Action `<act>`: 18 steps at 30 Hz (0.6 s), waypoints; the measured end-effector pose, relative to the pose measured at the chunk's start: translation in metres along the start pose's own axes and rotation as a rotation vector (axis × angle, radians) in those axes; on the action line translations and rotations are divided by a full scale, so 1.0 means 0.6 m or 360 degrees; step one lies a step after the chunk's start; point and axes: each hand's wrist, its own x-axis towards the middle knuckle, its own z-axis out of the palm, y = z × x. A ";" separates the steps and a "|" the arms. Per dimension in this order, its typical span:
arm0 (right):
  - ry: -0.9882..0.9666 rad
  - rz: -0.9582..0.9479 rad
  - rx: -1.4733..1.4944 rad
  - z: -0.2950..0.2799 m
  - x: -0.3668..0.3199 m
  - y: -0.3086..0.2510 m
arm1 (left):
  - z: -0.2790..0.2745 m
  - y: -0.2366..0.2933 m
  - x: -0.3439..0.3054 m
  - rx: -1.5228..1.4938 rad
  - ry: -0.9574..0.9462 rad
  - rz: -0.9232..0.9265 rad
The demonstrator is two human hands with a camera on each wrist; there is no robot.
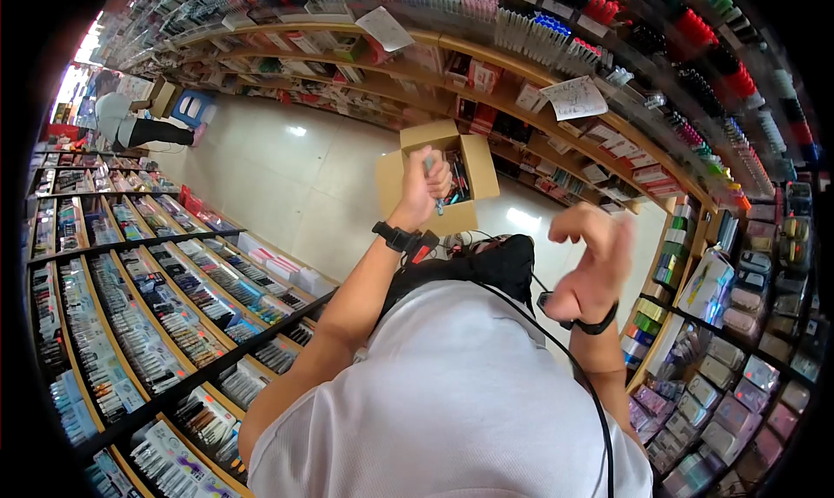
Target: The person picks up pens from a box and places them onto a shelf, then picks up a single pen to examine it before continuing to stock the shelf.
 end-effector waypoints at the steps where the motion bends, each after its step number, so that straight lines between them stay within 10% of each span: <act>1: 0.0012 0.0013 -0.0004 -0.002 0.023 -0.021 | 0.002 -0.001 -0.003 -0.0048 -0.0001 -0.0027; 8: 0.0128 -0.0750 0.0419 -0.030 0.167 -0.123 | -0.006 -0.008 -0.001 -0.0094 0.0105 0.0058; 18: 0.0599 -0.0726 -0.0123 -0.074 0.169 -0.153 | 0.001 -0.007 -0.009 -0.0071 0.0108 0.0013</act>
